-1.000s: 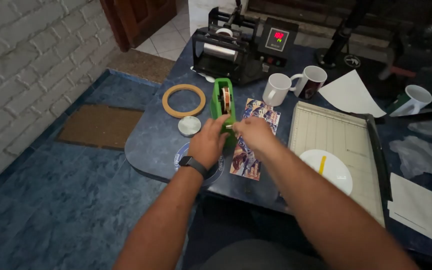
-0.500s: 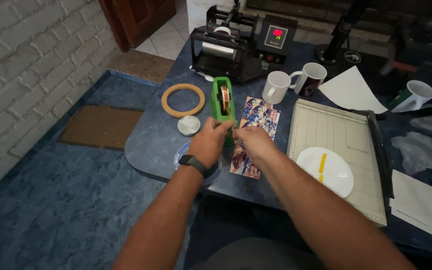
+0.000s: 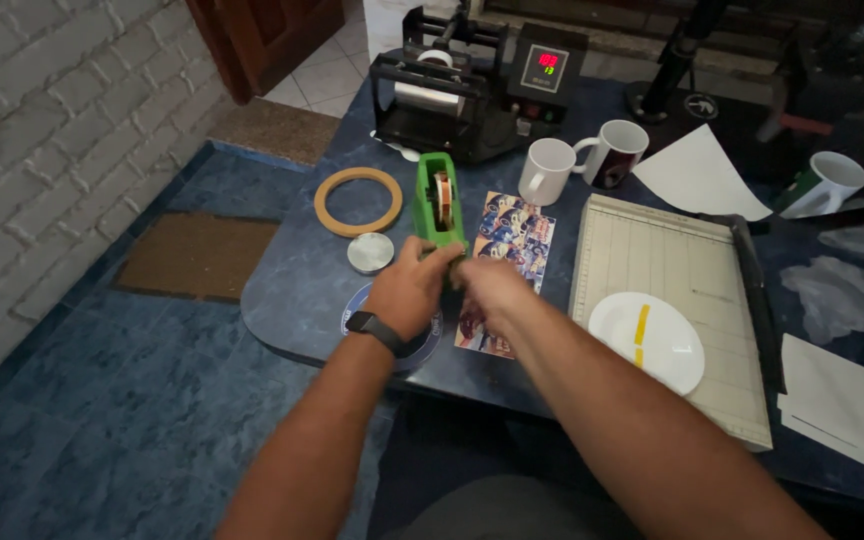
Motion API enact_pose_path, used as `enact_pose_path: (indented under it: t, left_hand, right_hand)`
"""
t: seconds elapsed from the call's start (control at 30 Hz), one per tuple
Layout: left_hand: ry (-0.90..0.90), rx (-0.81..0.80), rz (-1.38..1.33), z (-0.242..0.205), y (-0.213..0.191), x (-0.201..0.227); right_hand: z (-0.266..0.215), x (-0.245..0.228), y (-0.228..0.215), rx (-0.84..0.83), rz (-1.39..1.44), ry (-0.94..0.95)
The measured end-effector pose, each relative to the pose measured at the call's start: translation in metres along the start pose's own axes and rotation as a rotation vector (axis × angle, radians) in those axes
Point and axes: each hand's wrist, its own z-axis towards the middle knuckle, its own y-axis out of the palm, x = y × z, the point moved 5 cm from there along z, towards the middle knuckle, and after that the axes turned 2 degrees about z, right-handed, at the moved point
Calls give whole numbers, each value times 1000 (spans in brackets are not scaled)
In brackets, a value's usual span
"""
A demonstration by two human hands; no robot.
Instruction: The person applies a printed design to a white mug by wrapping it around the surface and smoothing it down. They also handle a paper plate with yellow tape and use a heat press machine to process a mug.
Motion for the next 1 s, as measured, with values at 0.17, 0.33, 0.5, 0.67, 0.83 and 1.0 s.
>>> enact_pose_path:
  t: [0.17,0.33,0.5,0.67,0.83,1.0]
  left_hand:
    - [11,-63,53,2,0,-5]
    - [10,-140,58,-7,-28,6]
    - [-194,-94,-44,-51,-78,19]
    - [-98,14,191,-143,-61,-20]
    - [186,234,264,-166,-79,-31]
    - [261,297,172,-150,-120,24]
  right_hand:
    - [-8,10,15,-62,-61,-59]
    - [-113,-62,-26,-38,-322,-204]
    - [-170,-52,-102,-34,-462,-373]
    - [-202,35,-198,73,-428,-615]
    - [-228,85,-246,206,-413,-568]
    - [-249,78,-262,211,-475,-634]
